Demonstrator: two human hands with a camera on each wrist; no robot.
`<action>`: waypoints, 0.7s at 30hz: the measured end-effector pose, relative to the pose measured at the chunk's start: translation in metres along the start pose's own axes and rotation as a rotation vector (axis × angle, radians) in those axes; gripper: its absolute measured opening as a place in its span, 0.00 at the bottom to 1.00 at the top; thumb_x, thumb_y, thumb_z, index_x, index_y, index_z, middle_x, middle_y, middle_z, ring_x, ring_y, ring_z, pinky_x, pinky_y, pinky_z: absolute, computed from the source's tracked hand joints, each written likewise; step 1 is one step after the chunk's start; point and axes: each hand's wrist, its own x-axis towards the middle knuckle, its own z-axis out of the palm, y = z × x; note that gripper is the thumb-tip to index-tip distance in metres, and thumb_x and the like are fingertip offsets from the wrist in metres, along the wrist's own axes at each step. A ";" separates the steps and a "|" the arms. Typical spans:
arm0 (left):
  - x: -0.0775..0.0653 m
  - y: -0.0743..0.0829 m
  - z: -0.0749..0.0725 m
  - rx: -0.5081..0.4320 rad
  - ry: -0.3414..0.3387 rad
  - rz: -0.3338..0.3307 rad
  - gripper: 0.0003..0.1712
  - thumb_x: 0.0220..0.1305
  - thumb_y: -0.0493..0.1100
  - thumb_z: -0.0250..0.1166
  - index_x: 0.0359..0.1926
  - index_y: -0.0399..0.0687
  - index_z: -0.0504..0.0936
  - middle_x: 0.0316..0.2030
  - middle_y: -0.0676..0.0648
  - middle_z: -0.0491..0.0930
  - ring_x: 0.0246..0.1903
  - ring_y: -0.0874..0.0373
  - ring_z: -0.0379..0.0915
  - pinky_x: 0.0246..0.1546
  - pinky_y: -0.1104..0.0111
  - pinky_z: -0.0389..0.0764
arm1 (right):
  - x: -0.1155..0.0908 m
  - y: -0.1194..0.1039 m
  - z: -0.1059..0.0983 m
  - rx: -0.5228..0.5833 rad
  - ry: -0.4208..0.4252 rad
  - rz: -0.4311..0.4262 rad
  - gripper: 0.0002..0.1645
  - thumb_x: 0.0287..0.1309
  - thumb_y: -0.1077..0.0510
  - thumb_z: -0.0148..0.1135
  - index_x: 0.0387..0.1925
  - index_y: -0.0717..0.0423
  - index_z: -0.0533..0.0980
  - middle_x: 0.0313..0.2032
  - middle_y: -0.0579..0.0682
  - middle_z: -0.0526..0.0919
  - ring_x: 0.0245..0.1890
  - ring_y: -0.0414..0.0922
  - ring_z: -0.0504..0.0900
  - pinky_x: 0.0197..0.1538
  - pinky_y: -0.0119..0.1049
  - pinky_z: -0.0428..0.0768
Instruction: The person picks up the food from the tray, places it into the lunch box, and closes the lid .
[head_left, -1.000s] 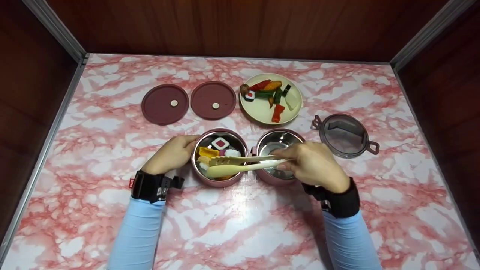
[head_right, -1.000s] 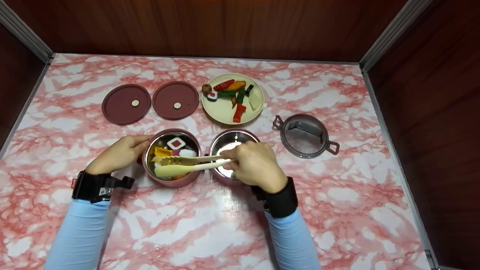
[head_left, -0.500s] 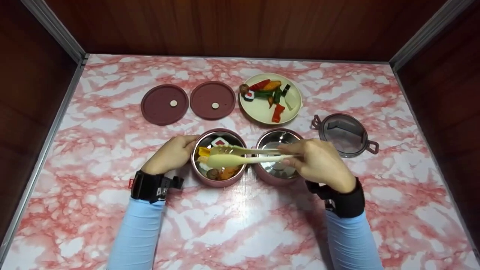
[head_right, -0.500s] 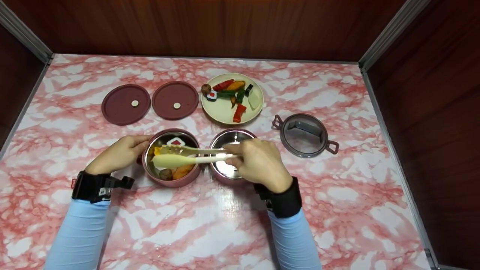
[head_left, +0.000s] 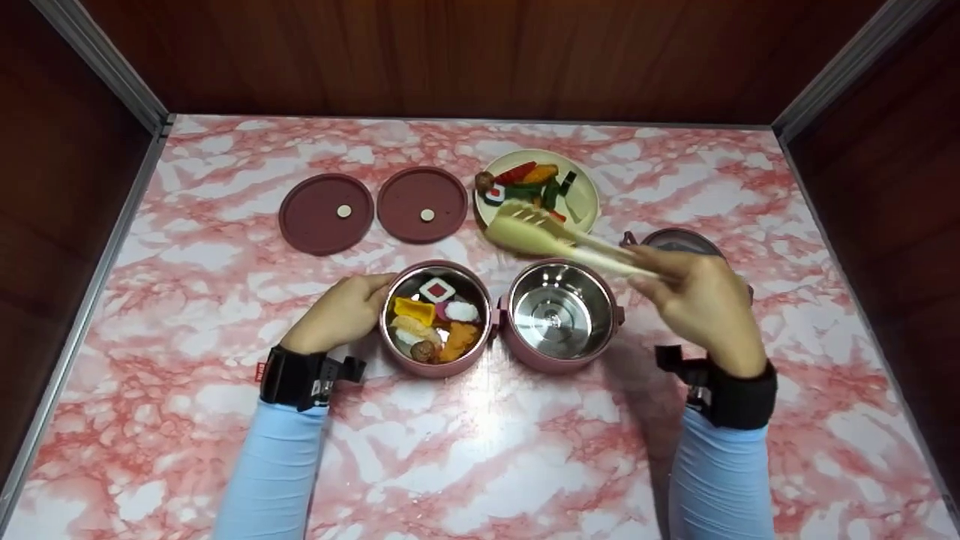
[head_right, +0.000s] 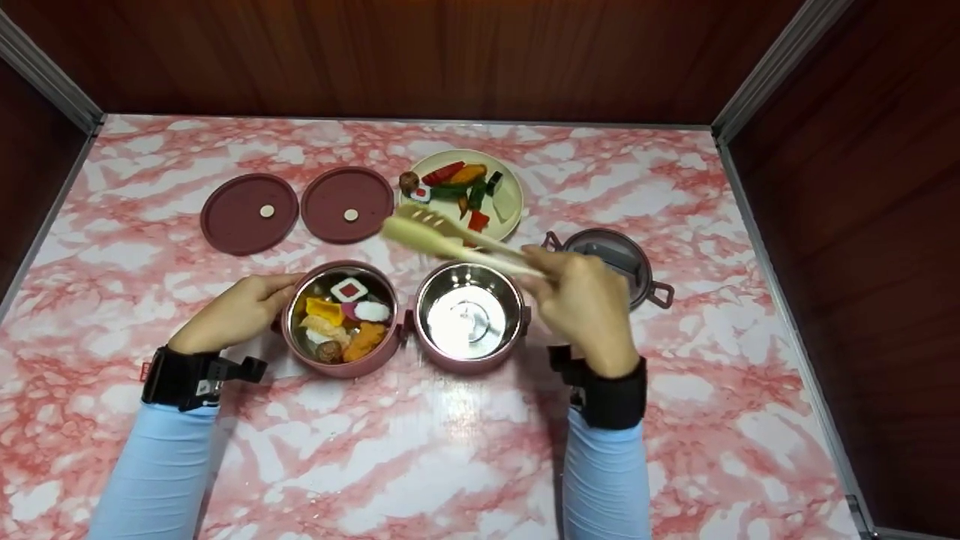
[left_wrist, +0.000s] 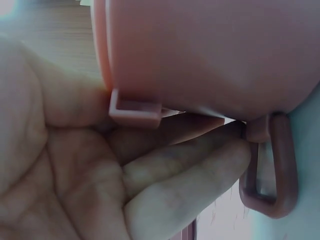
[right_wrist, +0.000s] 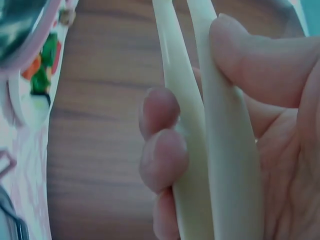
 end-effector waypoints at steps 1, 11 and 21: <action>0.000 0.000 0.000 0.009 0.002 -0.001 0.21 0.77 0.42 0.49 0.64 0.45 0.78 0.59 0.42 0.78 0.60 0.47 0.72 0.64 0.52 0.68 | 0.000 0.003 -0.002 0.001 0.008 0.035 0.22 0.59 0.52 0.70 0.55 0.47 0.82 0.37 0.52 0.88 0.23 0.45 0.77 0.25 0.43 0.75; -0.002 0.000 -0.001 0.028 0.005 0.003 0.21 0.77 0.43 0.50 0.64 0.44 0.78 0.59 0.43 0.78 0.61 0.47 0.72 0.64 0.53 0.68 | 0.005 0.030 -0.002 -0.058 0.065 0.201 0.25 0.62 0.43 0.66 0.58 0.46 0.82 0.45 0.58 0.86 0.37 0.56 0.81 0.34 0.56 0.72; -0.003 -0.005 -0.008 0.060 0.038 0.010 0.21 0.77 0.41 0.49 0.64 0.45 0.77 0.59 0.42 0.78 0.60 0.48 0.72 0.64 0.53 0.69 | 0.012 0.046 0.009 -0.080 0.031 0.229 0.23 0.62 0.43 0.65 0.57 0.43 0.82 0.50 0.54 0.85 0.47 0.61 0.82 0.39 0.63 0.73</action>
